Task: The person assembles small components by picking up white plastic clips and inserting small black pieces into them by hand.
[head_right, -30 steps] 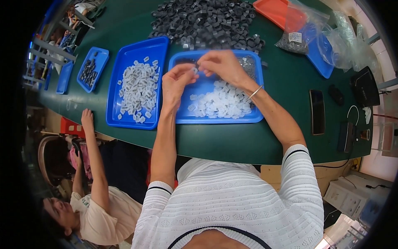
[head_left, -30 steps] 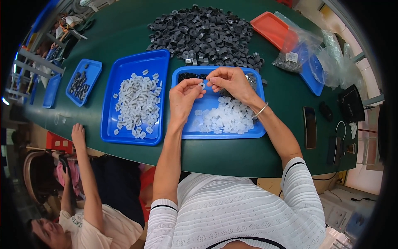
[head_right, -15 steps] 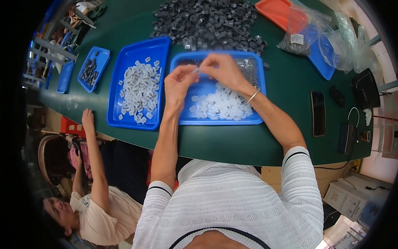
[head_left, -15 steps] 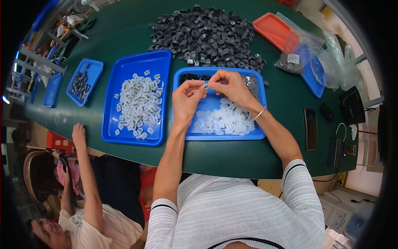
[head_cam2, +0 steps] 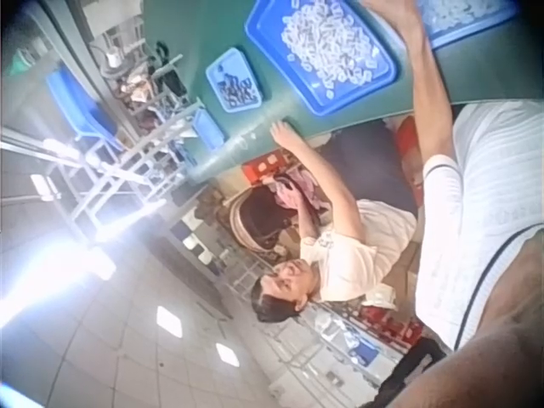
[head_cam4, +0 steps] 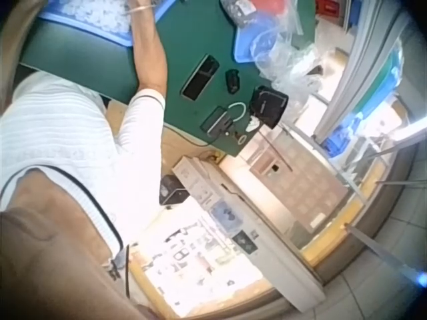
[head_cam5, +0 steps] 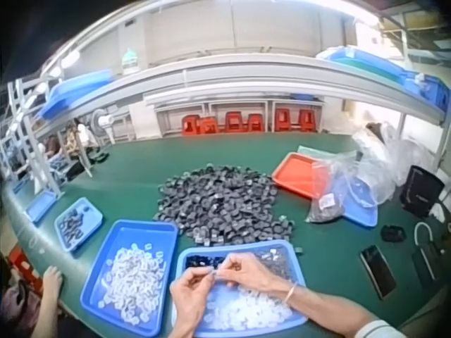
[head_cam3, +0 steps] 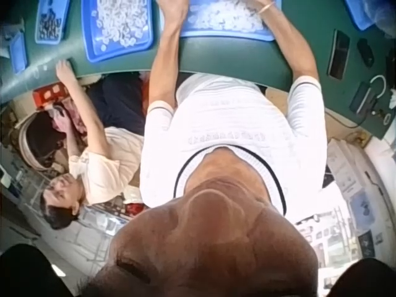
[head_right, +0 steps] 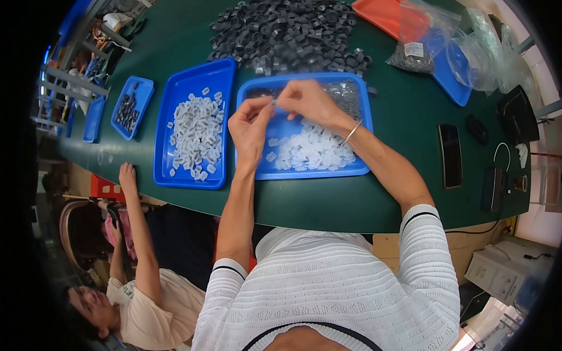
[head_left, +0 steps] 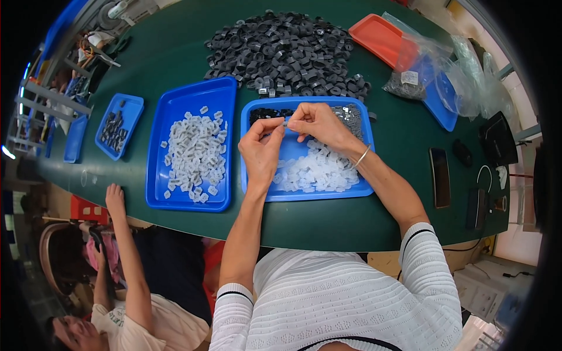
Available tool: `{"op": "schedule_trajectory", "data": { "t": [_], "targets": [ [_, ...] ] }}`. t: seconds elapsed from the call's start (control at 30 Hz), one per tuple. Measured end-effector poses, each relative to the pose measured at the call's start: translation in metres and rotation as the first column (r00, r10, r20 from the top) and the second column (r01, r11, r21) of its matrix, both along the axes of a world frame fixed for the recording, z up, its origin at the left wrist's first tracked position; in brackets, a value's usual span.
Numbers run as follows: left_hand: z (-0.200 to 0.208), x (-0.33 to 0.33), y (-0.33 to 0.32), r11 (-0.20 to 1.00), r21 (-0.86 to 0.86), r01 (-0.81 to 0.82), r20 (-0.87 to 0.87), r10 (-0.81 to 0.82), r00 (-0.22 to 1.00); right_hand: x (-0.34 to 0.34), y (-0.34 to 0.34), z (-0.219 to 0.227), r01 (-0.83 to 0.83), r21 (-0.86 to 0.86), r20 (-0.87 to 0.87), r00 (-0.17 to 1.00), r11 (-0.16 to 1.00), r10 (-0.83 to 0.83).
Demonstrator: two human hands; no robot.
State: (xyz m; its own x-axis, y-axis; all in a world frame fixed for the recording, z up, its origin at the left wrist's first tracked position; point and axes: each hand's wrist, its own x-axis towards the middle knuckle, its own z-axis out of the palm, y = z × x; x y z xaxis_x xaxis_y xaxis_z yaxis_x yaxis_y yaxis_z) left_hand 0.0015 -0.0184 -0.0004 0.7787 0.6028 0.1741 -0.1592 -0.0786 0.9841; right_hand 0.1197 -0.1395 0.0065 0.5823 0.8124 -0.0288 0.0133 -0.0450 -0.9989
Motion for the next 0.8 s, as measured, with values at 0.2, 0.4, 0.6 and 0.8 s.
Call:
{"op": "schedule_trajectory", "data": {
  "t": [0.2, 0.4, 0.6, 0.8],
  "targets": [
    [0.004, -0.002, -0.003, 0.996, 0.072, 0.047, -0.02, -0.046, 0.999, 0.002, -0.004, -0.004, -0.019, 0.017, -0.227, 0.974, 1.0, 0.022],
    [0.003, -0.001, 0.006, 0.979, -0.158, 0.13, -0.032, -0.137, 0.99, 0.009, -0.007, 0.006, -0.094, 0.006, -0.271, 0.958, 0.996, 0.092],
    [0.002, 0.0, 0.005, 0.961, -0.229, 0.153, -0.02, -0.162, 0.987, 0.011, -0.007, -0.001, -0.121, 0.033, -0.301, 0.945, 0.992, 0.125],
    [0.0, -0.001, 0.004, 0.978, -0.156, 0.138, -0.022, -0.143, 0.989, 0.006, -0.003, -0.002, -0.104, 0.007, -0.218, 0.97, 0.995, 0.103]
  ]
}}
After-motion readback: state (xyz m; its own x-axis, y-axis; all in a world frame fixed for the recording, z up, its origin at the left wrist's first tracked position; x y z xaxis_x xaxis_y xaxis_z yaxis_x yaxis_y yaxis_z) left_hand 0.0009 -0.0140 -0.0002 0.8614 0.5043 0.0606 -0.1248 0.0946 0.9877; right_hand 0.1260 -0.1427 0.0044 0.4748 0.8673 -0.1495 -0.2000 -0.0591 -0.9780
